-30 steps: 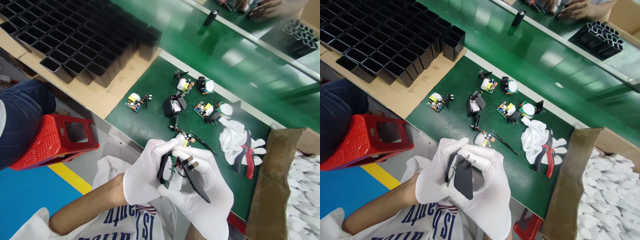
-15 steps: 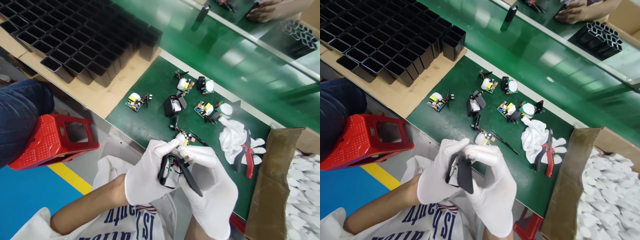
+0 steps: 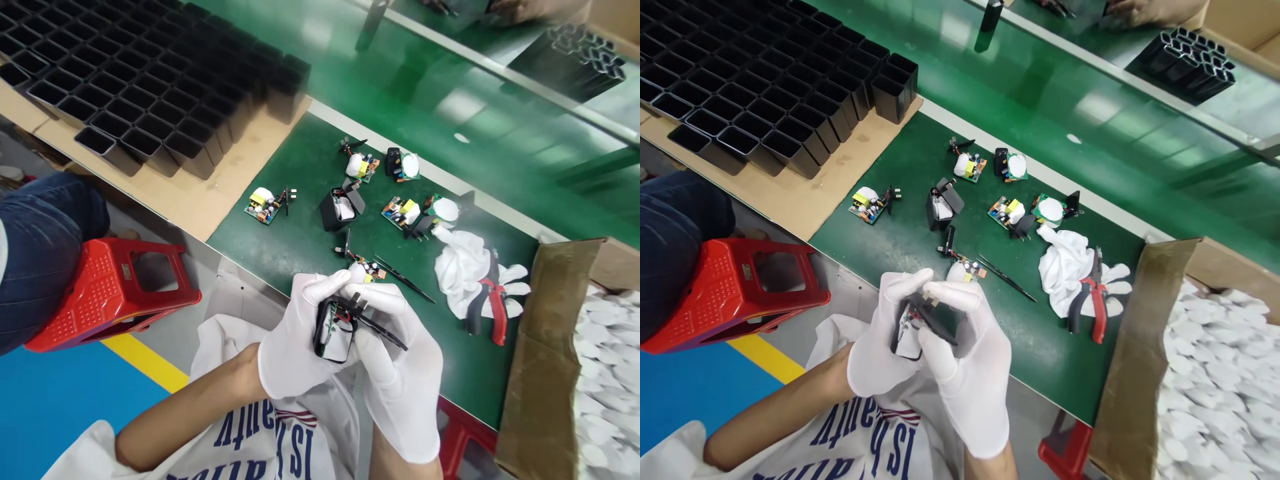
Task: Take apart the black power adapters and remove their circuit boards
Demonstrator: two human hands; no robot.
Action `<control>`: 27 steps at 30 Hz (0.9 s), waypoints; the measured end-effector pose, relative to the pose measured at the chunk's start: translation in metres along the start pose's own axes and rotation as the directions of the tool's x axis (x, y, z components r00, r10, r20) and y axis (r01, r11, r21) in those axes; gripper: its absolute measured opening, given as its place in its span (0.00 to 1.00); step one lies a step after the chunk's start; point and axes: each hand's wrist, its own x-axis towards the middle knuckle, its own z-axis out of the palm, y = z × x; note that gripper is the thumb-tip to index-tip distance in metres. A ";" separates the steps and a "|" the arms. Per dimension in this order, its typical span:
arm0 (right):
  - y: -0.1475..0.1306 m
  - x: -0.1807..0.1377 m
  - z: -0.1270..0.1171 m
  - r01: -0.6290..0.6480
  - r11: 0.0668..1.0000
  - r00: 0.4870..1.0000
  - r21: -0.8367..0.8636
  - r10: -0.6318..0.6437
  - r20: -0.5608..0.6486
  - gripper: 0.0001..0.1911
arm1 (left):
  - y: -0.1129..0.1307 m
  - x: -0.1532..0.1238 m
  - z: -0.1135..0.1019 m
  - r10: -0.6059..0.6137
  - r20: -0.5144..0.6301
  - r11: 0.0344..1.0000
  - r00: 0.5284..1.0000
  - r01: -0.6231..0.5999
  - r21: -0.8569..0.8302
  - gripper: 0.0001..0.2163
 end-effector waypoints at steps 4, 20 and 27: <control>-0.001 -0.002 0.000 0.020 0.995 0.998 -0.093 -0.026 -0.062 0.12 | -0.003 0.002 0.003 0.006 -0.006 1.000 1.000 -0.006 -0.018 0.30; 0.003 -0.022 0.009 0.032 0.960 0.973 -0.277 -0.094 -0.212 0.24 | -0.005 -0.001 0.028 -0.126 0.010 0.990 0.992 0.127 -0.058 0.37; 0.017 -0.025 -0.014 0.085 0.968 0.978 -0.236 -0.126 -0.165 0.35 | -0.003 0.004 0.032 -0.060 0.103 0.993 0.993 0.070 -0.095 0.37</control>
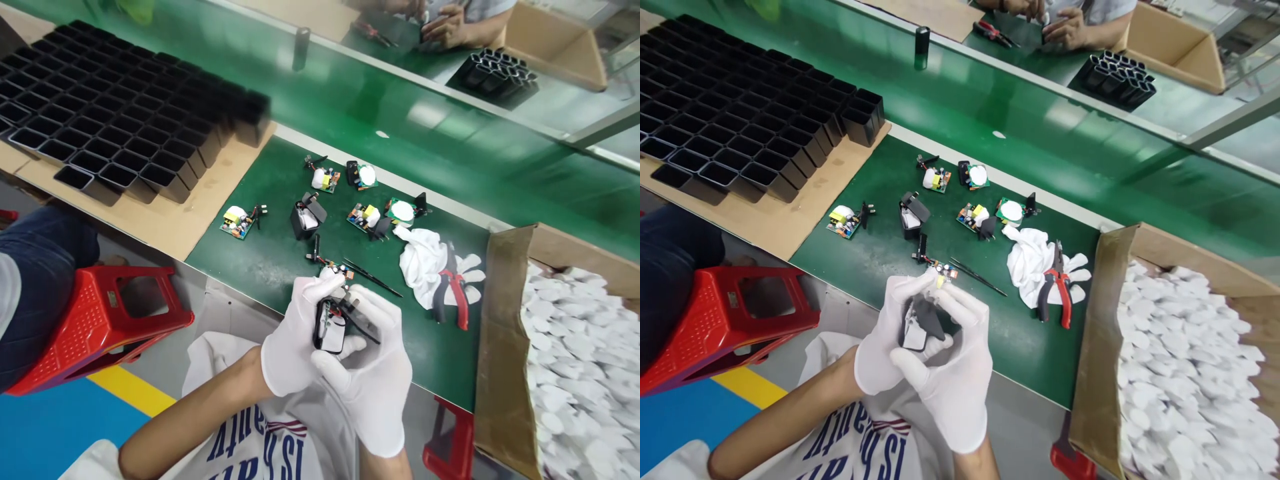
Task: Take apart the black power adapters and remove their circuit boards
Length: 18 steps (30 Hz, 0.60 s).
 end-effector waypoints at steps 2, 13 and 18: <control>0.004 0.007 -0.010 0.032 0.999 0.994 0.007 -0.033 0.105 0.37 | 0.000 0.001 -0.003 0.049 0.060 0.998 0.997 -0.051 0.027 0.38; -0.001 0.029 -0.029 0.333 0.942 0.924 -0.040 -0.318 0.212 0.33 | 0.007 -0.006 -0.019 0.054 0.195 0.988 0.979 -0.081 0.133 0.43; -0.001 0.028 -0.033 0.347 0.938 0.913 -0.011 -0.335 0.233 0.33 | 0.009 -0.006 -0.023 0.051 0.235 0.972 0.971 -0.102 0.209 0.41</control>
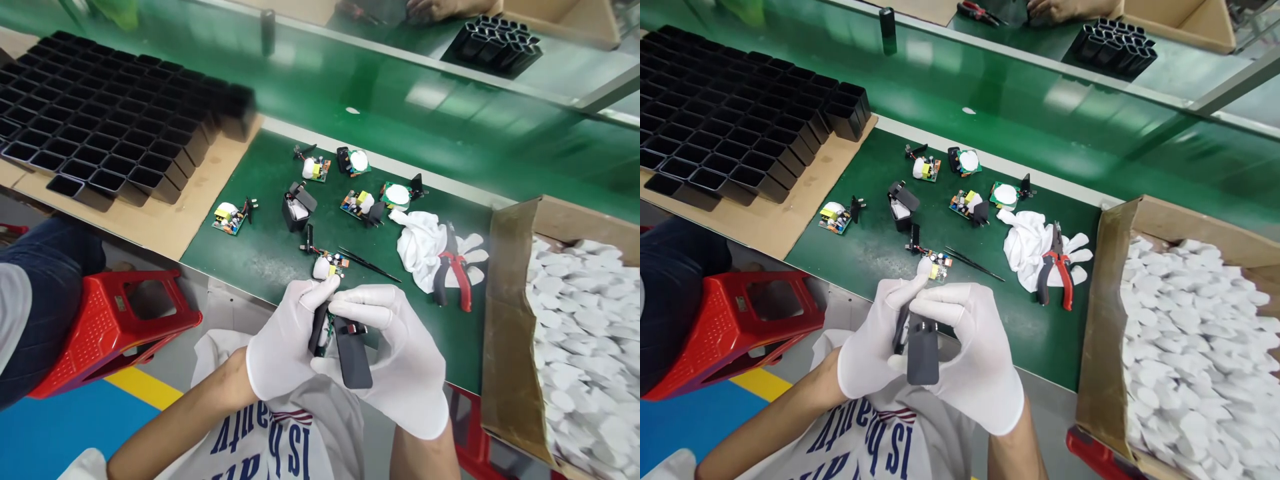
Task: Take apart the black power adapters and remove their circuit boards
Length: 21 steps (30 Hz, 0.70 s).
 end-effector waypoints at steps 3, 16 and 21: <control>-0.002 0.000 -0.003 -0.025 1.000 1.000 0.001 0.025 0.017 0.33 | 0.002 0.001 0.000 0.026 -0.039 1.000 0.999 -0.026 0.005 0.41; 0.005 -0.005 0.039 -0.074 0.971 0.988 0.226 0.103 -0.117 0.27 | 0.015 -0.009 -0.059 -0.180 0.098 0.888 0.979 0.119 0.444 0.46; 0.004 0.004 0.037 -0.052 0.890 0.981 0.452 0.130 -0.144 0.30 | 0.015 -0.009 -0.081 -0.146 0.010 0.923 0.989 0.132 0.362 0.38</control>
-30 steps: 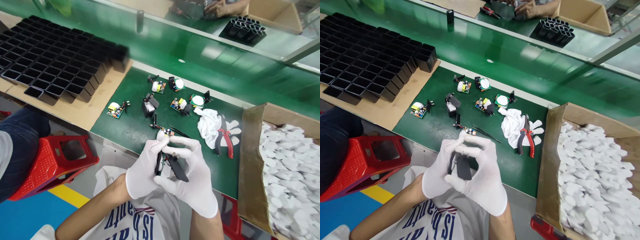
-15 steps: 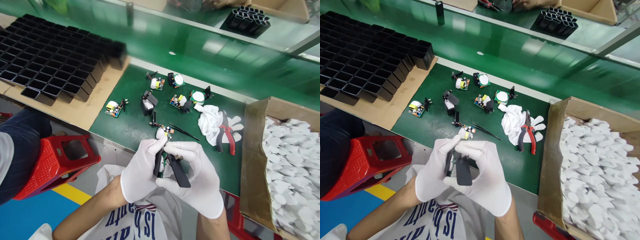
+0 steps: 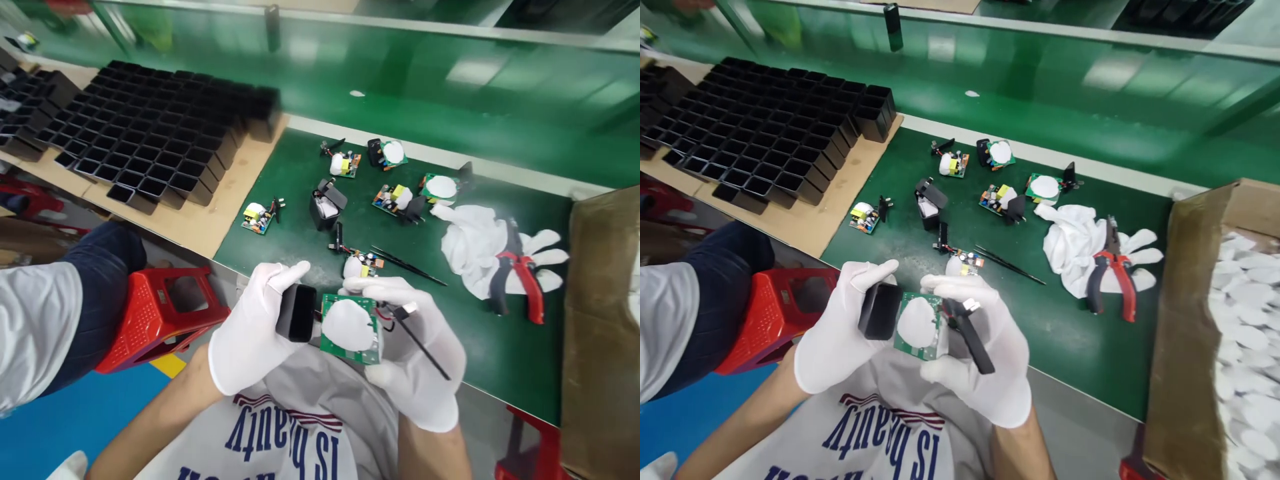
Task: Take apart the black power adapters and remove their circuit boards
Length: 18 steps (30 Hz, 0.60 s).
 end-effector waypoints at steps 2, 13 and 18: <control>-0.008 0.006 -0.003 -0.018 0.997 0.999 0.077 0.015 0.036 0.30 | 0.000 0.001 0.003 0.035 -0.059 0.995 0.998 -0.040 -0.091 0.38; -0.036 0.016 -0.016 -0.027 0.998 0.984 -0.053 0.036 0.176 0.33 | 0.001 0.002 0.027 0.120 -0.078 0.948 0.990 -0.138 -0.287 0.44; -0.034 0.011 -0.015 -0.076 0.995 0.975 -0.070 0.089 0.204 0.34 | 0.001 0.003 0.028 0.135 -0.066 0.947 0.989 -0.148 -0.285 0.44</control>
